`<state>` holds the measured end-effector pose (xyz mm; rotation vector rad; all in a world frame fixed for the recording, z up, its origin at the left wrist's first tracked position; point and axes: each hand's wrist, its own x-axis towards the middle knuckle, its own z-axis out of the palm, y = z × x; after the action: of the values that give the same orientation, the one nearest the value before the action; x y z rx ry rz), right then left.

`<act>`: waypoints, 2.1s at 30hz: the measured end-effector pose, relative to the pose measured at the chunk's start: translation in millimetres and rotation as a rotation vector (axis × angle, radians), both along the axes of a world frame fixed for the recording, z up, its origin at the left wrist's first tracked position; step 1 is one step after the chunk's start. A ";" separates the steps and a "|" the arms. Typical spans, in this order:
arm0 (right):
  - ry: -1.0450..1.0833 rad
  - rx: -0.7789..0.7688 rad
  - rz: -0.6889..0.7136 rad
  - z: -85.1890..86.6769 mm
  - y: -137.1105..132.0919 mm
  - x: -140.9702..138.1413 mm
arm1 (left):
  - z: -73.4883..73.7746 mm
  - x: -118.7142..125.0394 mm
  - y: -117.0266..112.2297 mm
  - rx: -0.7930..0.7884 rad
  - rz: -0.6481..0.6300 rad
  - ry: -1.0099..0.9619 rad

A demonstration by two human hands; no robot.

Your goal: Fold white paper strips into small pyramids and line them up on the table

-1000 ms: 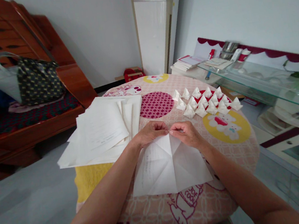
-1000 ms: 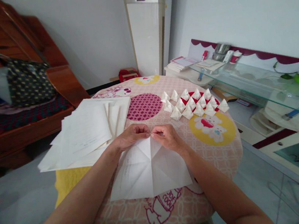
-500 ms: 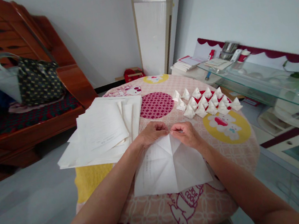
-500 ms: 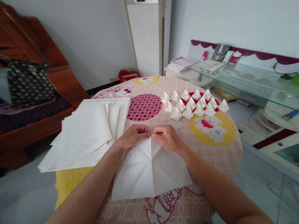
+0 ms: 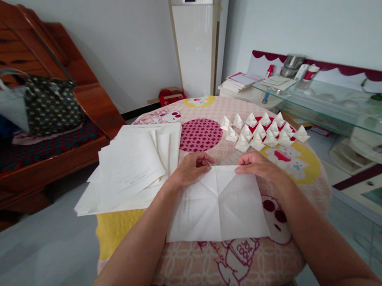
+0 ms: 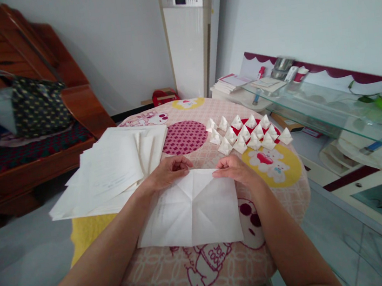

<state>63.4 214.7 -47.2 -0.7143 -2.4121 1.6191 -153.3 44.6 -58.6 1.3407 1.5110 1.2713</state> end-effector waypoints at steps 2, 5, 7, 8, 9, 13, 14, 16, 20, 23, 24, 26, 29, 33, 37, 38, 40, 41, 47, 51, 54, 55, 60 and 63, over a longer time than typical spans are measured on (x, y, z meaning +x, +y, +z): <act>0.015 -0.031 -0.076 -1.5 5.0 3.5 | -1.1 1.5 1.4 0.026 0.059 0.130; 0.008 -0.012 -0.214 -8.1 7.5 1.7 | -5.0 4.0 3.5 0.026 0.146 0.372; -0.012 0.084 -0.277 -13.5 8.3 -1.4 | -9.3 5.2 4.7 0.016 0.193 0.547; -0.017 0.145 -0.292 -15.8 8.9 -2.7 | -11.6 5.6 5.2 0.016 0.209 0.627; -0.019 0.207 -0.297 -17.7 9.7 -3.7 | -13.8 5.9 5.5 0.017 0.216 0.696; -0.013 0.383 -0.282 -19.6 13.7 -5.0 | -17.1 8.0 5.1 -0.017 0.156 0.831; -0.011 0.410 -0.283 -19.1 14.4 -5.1 | -16.4 9.2 4.6 -0.035 0.129 0.852; -0.022 0.439 -0.297 -18.1 15.3 -4.9 | -14.4 12.8 3.3 -0.072 0.070 0.906; -0.057 0.386 -0.357 -18.0 15.3 -1.2 | -14.3 23.0 -0.7 -0.183 -0.077 1.054; -0.008 0.287 -0.399 -21.7 15.9 3.8 | -19.8 30.1 -5.6 -0.230 -0.120 1.147; 0.006 0.261 -0.418 -23.7 16.1 5.1 | -22.3 32.0 -7.4 -0.231 -0.121 1.167; -0.010 0.259 -0.468 -27.7 16.2 6.1 | -27.5 35.2 -10.5 -0.228 -0.112 1.189; -0.113 0.440 -0.532 -32.1 13.5 3.2 | -34.2 38.5 -13.3 -0.227 -0.062 1.200; -0.269 0.704 -0.570 -34.2 3.2 -3.6 | -39.5 40.6 -14.3 -0.197 -0.017 1.215; -0.441 0.814 -0.567 -33.6 -7.1 -6.9 | -42.3 41.0 -14.9 -0.169 -0.008 1.226; -0.479 0.831 -0.554 -33.0 -8.7 -7.2 | -42.8 41.1 -15.0 -0.168 -0.006 1.227; -0.538 0.853 -0.526 -31.2 -10.7 -7.7 | -43.5 41.3 -14.7 -0.174 -0.005 1.228; -0.559 0.859 -0.512 -30.2 -11.3 -7.9 | -43.6 41.5 -14.4 -0.177 -0.006 1.228; -0.597 0.859 -0.479 -25.1 -12.6 -7.7 | -41.2 43.4 -13.5 -0.201 -0.014 1.215; -0.593 0.864 -0.462 -24.4 -13.5 -6.5 | -39.5 44.2 -14.3 -0.186 -0.017 1.206; -0.596 0.881 -0.455 -25.7 -14.1 -6.0 | -40.2 43.9 -14.1 -0.177 -0.010 1.215; -0.599 0.888 -0.456 -26.5 -14.2 -5.8 | -40.9 43.7 -14.0 -0.170 -0.005 1.218; -0.620 0.921 -0.433 -29.7 -14.6 -5.4 | -43.9 42.6 -13.7 -0.156 0.005 1.207; -0.623 0.942 -0.418 -29.6 -15.4 -5.0 | -44.2 42.3 -13.9 -0.148 0.004 1.213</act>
<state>58.5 199.2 -76.8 -1.4704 -2.6905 0.0117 -111.0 30.7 -102.8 2.1431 2.2823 0.2132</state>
